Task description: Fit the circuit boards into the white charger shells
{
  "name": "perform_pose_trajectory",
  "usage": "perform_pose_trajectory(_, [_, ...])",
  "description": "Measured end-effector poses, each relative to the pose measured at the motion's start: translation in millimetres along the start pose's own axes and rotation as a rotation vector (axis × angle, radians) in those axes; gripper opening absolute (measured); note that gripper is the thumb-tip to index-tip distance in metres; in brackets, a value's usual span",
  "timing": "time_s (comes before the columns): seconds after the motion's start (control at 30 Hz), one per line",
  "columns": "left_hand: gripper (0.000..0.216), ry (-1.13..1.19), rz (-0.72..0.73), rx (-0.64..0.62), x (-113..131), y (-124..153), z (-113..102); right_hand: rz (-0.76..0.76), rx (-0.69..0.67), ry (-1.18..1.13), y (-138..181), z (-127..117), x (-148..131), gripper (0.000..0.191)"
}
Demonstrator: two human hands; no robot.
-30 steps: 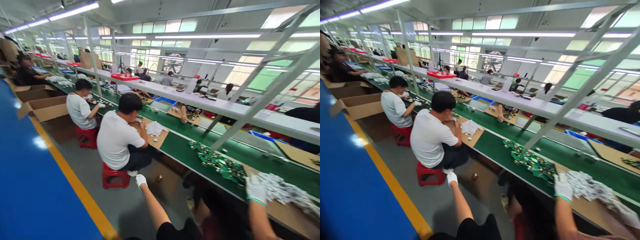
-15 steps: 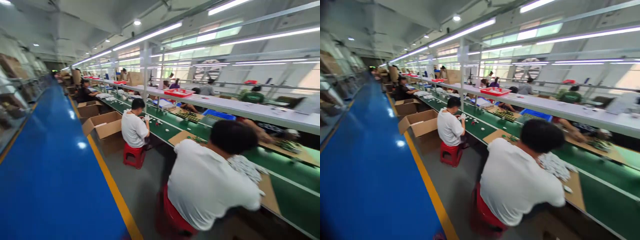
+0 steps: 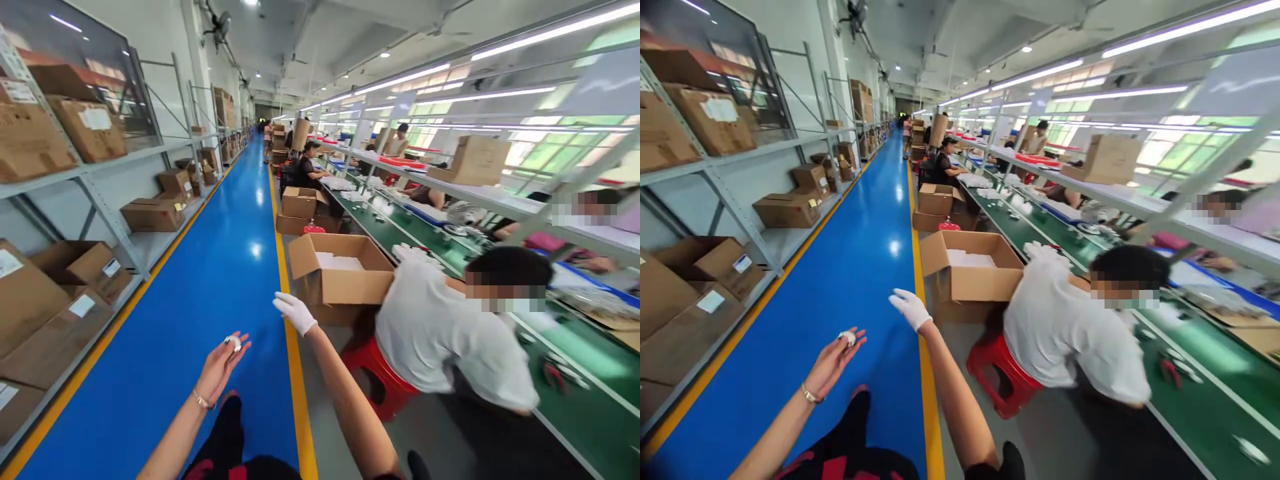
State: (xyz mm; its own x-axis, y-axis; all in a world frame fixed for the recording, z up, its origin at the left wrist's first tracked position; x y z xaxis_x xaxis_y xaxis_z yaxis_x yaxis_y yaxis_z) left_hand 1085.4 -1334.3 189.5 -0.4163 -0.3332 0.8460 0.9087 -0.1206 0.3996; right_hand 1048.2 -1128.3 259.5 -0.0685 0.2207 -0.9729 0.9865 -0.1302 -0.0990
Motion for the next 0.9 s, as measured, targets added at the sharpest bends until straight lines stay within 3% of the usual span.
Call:
perform_pose_trajectory(0.07, [0.033, 0.111, -0.003, -0.263, 52.9, -63.8, 21.4, -0.078, -0.109, 0.002, -55.6, 36.2, -9.7, 0.050])
perform_pose_trajectory(0.13, [0.033, 0.110, -0.031, -0.362, 99.7, -117.7, 40.0, -0.170, -0.170, 0.004, -103.5, 59.3, -21.3, 0.065])
perform_pose_trajectory(0.2, [0.035, 0.074, -0.082, -0.414, 136.0, -165.6, 59.2, -0.204, -0.180, -0.003, -147.6, 64.8, -29.9, 0.064])
perform_pose_trajectory(0.33, [0.045, 0.051, -0.255, -0.648, 176.0, -260.1, 105.7, -0.042, -0.108, -0.131, -235.6, 40.3, -23.6, 0.060])
perform_pose_trajectory(0.43, [0.048, 0.075, -0.356, -0.848, 186.9, -337.3, 143.2, 0.074, -0.019, -0.235, -306.4, 16.9, -0.9, 0.057])
perform_pose_trajectory(0.53, [0.046, 0.122, -0.421, -0.981, 197.4, -416.5, 179.3, 0.085, 0.090, -0.212, -386.9, -0.8, 24.6, 0.045])
perform_pose_trajectory(0.63, [0.047, 0.142, -0.428, -0.974, 218.2, -497.8, 210.9, 0.023, 0.215, -0.132, -475.2, -17.2, 44.3, 0.037])
perform_pose_trajectory(0.73, [0.051, 0.061, -0.446, -0.885, 236.7, -582.5, 230.2, -0.004, 0.374, -0.161, -559.7, -37.7, 64.0, 0.044])
perform_pose_trajectory(0.8, [0.048, -0.060, -0.468, -0.729, 237.0, -643.8, 230.5, 0.042, 0.419, -0.261, -609.2, -52.8, 84.9, 0.053])
perform_pose_trajectory(0.87, [0.036, -0.175, -0.453, -0.487, 226.9, -710.1, 221.9, 0.128, 0.437, -0.347, -652.6, -70.6, 114.2, 0.047])
perform_pose_trajectory(0.9, [0.031, -0.207, -0.457, -0.460, 218.5, -743.0, 219.5, 0.165, 0.460, -0.365, -672.4, -81.9, 131.2, 0.040])
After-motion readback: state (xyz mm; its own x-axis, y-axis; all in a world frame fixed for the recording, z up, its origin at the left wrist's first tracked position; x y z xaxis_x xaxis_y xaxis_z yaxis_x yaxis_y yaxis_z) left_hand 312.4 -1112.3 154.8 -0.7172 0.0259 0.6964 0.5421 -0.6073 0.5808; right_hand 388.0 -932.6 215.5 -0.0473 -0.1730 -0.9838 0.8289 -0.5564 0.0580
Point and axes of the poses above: each hand's wrist, its own y-axis away from the middle knuckle, its own z-axis out of the palm, x = y × z, the point moved 3 cm from there along -y, towards the middle knuckle, and after that the axes turned 3 degrees about -y, right-handed, at the moved point
